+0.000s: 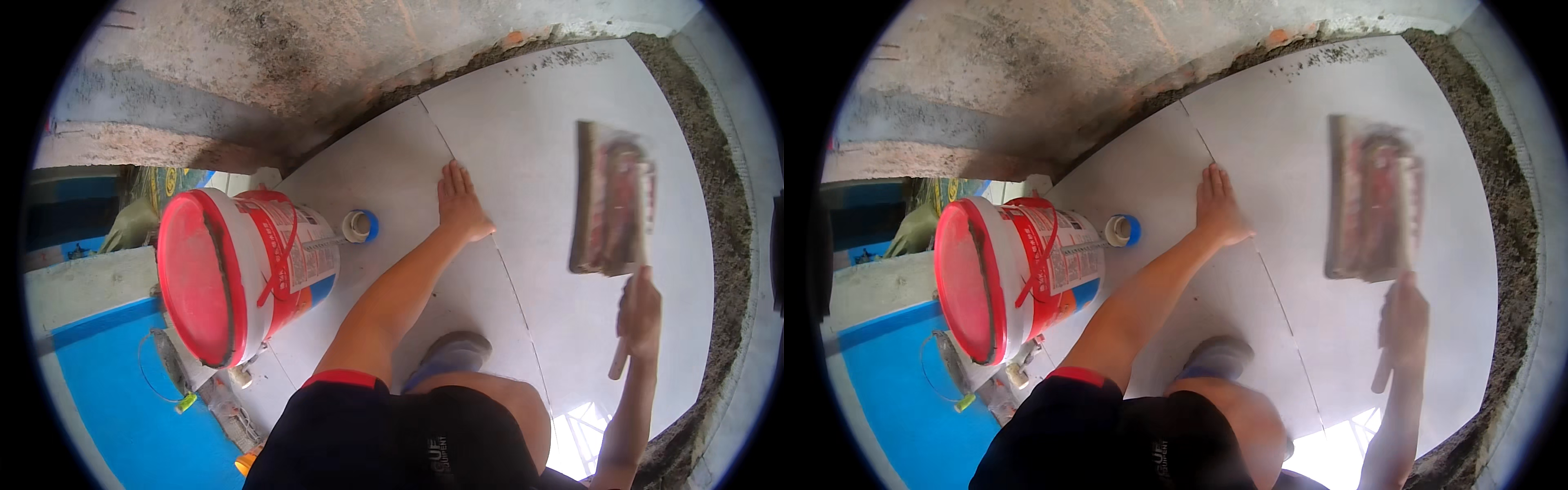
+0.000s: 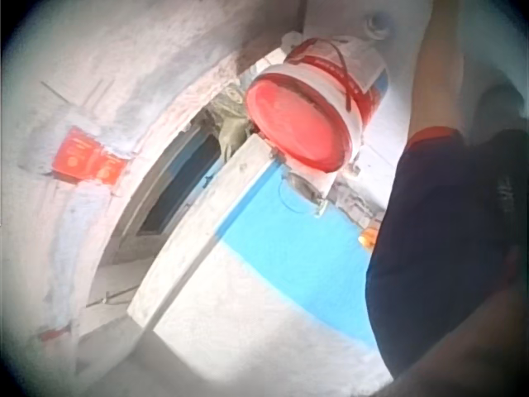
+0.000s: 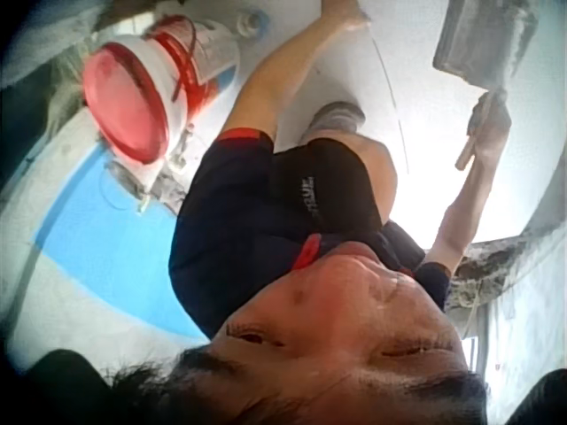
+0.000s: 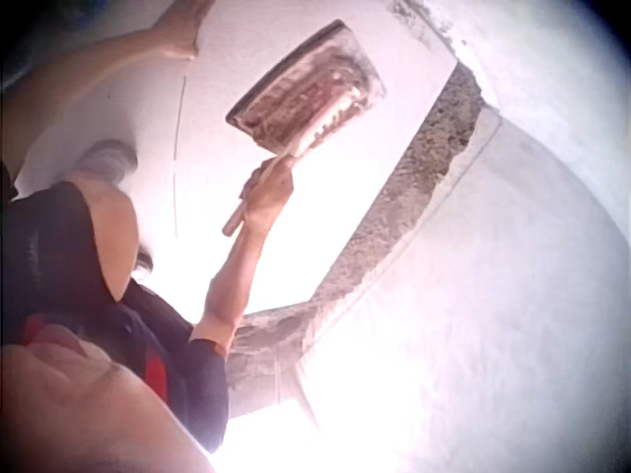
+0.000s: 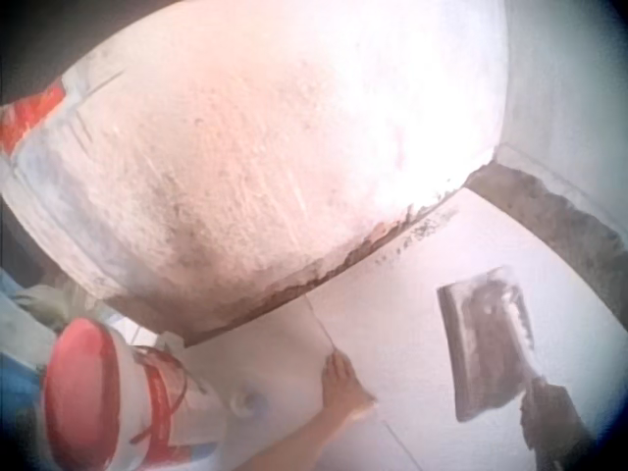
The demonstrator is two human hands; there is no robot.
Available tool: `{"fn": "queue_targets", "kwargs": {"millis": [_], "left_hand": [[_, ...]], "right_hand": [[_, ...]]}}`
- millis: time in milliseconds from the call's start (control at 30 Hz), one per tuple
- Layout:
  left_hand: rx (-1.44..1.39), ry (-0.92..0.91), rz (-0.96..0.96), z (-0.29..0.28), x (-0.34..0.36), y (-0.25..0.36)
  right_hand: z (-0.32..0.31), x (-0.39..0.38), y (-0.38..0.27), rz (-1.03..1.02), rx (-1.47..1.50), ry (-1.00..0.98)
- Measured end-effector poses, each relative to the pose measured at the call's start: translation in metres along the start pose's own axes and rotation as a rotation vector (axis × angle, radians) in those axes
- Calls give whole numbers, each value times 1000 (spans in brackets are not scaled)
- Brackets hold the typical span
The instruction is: The person presses large floor tiles into wet mortar, uses a handheld wooden float to level and secure them, and places red plastic spacers in the gaps between the tiles.
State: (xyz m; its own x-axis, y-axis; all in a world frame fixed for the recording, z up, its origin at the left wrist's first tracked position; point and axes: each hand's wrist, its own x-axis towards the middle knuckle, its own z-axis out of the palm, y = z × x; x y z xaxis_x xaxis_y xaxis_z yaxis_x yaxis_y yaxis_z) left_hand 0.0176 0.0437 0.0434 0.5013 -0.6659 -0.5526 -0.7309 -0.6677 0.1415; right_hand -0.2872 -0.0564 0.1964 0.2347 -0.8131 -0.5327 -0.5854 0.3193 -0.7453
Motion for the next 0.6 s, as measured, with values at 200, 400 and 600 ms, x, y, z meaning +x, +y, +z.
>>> {"fn": "queue_targets", "kwargs": {"millis": [200, 400, 600], "left_hand": [[-10, 22, 37, -2, 10, 0], [82, -5, 72, -19, 12, 1], [-269, 362, 28, 29, 75, -70]], "right_hand": [[25, 49, 80, -114, -115, 222], [66, 84, 75, 233, -97, -7], [44, 63, 109, 274, -47, 22]]}}
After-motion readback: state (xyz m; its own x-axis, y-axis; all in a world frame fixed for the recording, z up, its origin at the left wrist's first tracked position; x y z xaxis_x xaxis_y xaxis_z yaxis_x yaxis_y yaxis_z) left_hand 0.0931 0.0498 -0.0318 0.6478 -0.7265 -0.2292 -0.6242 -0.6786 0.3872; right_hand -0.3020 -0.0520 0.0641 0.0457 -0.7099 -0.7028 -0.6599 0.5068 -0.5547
